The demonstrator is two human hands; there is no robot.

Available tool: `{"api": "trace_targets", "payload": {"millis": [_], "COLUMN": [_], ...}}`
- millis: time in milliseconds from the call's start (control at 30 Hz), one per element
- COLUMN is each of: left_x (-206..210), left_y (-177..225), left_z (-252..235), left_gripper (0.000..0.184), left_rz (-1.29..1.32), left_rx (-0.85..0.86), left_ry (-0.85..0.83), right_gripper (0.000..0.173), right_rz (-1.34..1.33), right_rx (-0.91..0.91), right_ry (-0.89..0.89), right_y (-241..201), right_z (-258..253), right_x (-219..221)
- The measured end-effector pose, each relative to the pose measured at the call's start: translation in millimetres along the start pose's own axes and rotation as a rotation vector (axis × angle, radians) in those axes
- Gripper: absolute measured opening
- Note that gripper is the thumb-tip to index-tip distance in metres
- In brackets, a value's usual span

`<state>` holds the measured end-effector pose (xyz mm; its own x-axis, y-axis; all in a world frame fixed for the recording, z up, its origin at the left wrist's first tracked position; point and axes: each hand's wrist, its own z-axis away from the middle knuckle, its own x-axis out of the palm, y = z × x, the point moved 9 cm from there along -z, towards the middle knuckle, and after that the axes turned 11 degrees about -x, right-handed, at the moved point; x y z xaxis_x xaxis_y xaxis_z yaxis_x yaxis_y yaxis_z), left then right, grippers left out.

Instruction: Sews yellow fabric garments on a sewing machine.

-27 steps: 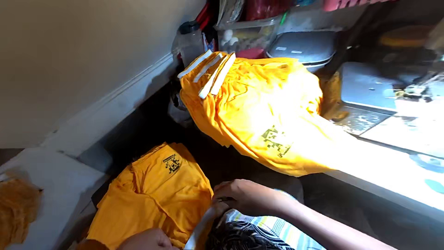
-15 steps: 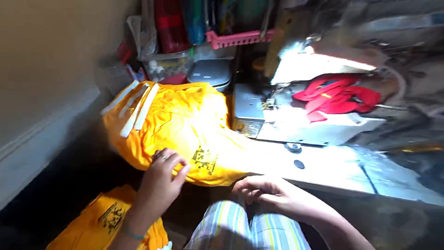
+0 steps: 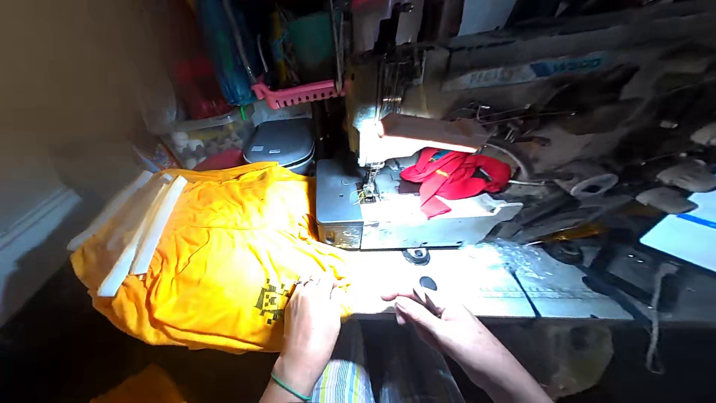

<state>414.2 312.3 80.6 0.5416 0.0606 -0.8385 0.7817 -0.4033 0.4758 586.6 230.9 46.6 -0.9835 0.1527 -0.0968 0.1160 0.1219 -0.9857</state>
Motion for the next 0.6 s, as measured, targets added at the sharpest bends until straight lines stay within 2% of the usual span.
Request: {"api": "trace_targets", "payload": {"millis": [133,200,267,367,433,467,533,600], "left_x": [5.5,3.6,-4.3,-7.2,-9.9,-11.8,-13.7,-4.0], "left_y": [4.2,6.4,-6.5,-35.6,-42.4,-42.4,-32.6,-13.3], "left_z": [4.6,5.6,-1.4,-12.3,-11.6,-10.1,-5.4,0.6], "left_gripper": [0.023,0.018,0.016,0.012,0.010,0.011,0.017,0.029], "left_rz": [-0.129,-0.110,0.104,0.638,0.797,0.727,0.383,0.072], "left_rx": [0.018,0.035,-0.023,-0.183,-0.214,-0.199,-0.121,-0.049], "left_ry": [0.079,0.103,-0.016,-0.332,-0.361,-0.298,-0.085,0.032], "right_gripper": [0.025,0.026,0.028,0.028,0.028,0.028,0.033,0.034], "right_rz": [0.156,0.228,0.273,0.211,0.167,0.179,0.230,0.234], "right_rx": [-0.038,-0.074,-0.053,-0.046,-0.077,-0.095,-0.113,-0.133], "right_ry": [-0.001,0.016,0.009,-0.006,0.012,0.021,0.042,0.093], "right_y": [-3.7,-8.3,-7.6,-3.1,-6.9,-9.8,-12.7,-12.2], "right_z": [-27.0,-34.6,-36.9,-35.8,-35.4,-36.0,-39.6,-46.5], "right_x": [20.4,23.9,24.1,26.1,30.4,33.0,36.9,36.0]}}
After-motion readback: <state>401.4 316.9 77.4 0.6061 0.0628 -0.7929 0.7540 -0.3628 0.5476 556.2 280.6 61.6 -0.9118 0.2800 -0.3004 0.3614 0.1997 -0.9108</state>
